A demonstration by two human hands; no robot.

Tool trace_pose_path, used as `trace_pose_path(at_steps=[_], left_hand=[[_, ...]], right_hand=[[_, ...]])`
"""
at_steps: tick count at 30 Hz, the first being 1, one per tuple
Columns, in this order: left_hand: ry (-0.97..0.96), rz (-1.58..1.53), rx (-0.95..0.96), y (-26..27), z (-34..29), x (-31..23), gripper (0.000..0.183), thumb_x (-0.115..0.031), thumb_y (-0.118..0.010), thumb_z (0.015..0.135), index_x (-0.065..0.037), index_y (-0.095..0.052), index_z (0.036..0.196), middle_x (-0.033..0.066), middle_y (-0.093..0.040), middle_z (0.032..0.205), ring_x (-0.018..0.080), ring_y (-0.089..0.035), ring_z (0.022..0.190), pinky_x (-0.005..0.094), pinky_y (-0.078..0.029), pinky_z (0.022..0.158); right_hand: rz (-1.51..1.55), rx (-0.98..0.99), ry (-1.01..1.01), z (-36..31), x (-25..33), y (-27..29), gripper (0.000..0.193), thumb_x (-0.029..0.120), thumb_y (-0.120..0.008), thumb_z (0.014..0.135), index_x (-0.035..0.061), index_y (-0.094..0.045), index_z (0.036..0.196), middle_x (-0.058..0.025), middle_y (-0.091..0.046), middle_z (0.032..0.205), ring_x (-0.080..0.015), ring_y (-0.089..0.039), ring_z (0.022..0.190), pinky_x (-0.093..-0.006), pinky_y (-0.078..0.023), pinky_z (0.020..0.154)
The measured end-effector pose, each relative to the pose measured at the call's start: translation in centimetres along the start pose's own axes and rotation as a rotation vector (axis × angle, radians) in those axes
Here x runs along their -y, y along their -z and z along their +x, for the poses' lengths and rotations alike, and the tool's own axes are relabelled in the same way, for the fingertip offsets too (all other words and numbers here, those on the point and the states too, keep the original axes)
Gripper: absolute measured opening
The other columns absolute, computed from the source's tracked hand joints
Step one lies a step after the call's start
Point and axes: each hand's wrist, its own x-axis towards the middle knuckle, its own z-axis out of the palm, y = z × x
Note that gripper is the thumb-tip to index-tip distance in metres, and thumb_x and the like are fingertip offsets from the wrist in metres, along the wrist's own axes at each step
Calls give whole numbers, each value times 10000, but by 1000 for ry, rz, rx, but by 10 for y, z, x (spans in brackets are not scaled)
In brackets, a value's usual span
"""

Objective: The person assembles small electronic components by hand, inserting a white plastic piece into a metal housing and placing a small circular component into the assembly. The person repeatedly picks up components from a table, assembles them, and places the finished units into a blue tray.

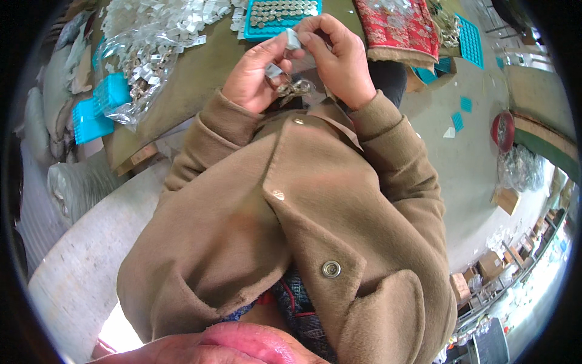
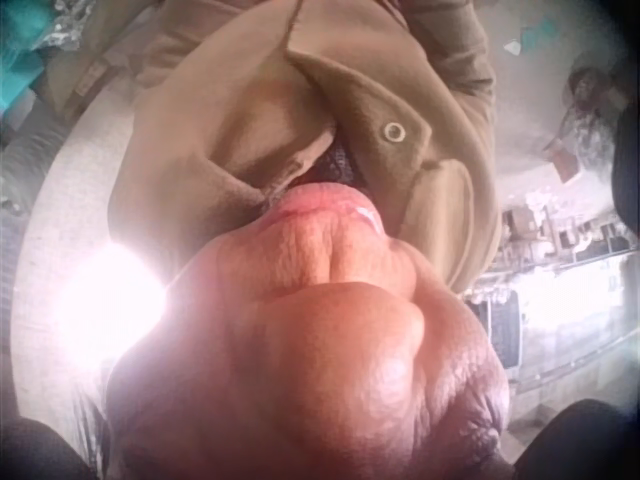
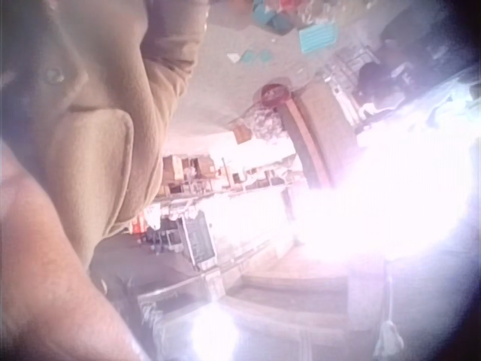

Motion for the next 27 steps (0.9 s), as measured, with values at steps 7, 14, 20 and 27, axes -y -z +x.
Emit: trace_pose_path(at_steps=[7,14,20,27], left_hand=[[44,67,-35,16,-1,-12,182,-231,-586,951,-54,-617,983,47,-655,839,15,-521,590,144,-353,444],[134,-6,-30,35,0,-16,166,-234,-590,946,-73,-620,974,28,-637,803,10,-507,576,139,-348,432],[75,211,-78,36,6,-17,180,-255,-608,937,-75,-612,953,26,-643,789,19,-520,575,151,-356,434],[-72,502,-127,30,-6,-54,210,-266,-551,969,-88,-605,1065,-4,-628,814,5,-422,518,152,-305,426]], right_hand=[[101,116,-153,8,-1,-7,87,28,-577,923,-13,-610,993,2,-621,930,-63,-556,882,-224,-464,801],[-93,248,-124,18,-4,-4,44,21,-578,916,-11,-588,945,2,-598,878,-62,-525,832,-226,-449,765],[-354,252,105,25,3,-10,94,-20,-618,819,7,-587,904,-91,-608,827,-207,-602,759,-300,-479,679],[-339,358,166,68,-5,5,86,69,-630,838,16,-666,895,-120,-644,779,-230,-642,700,-336,-497,645]])
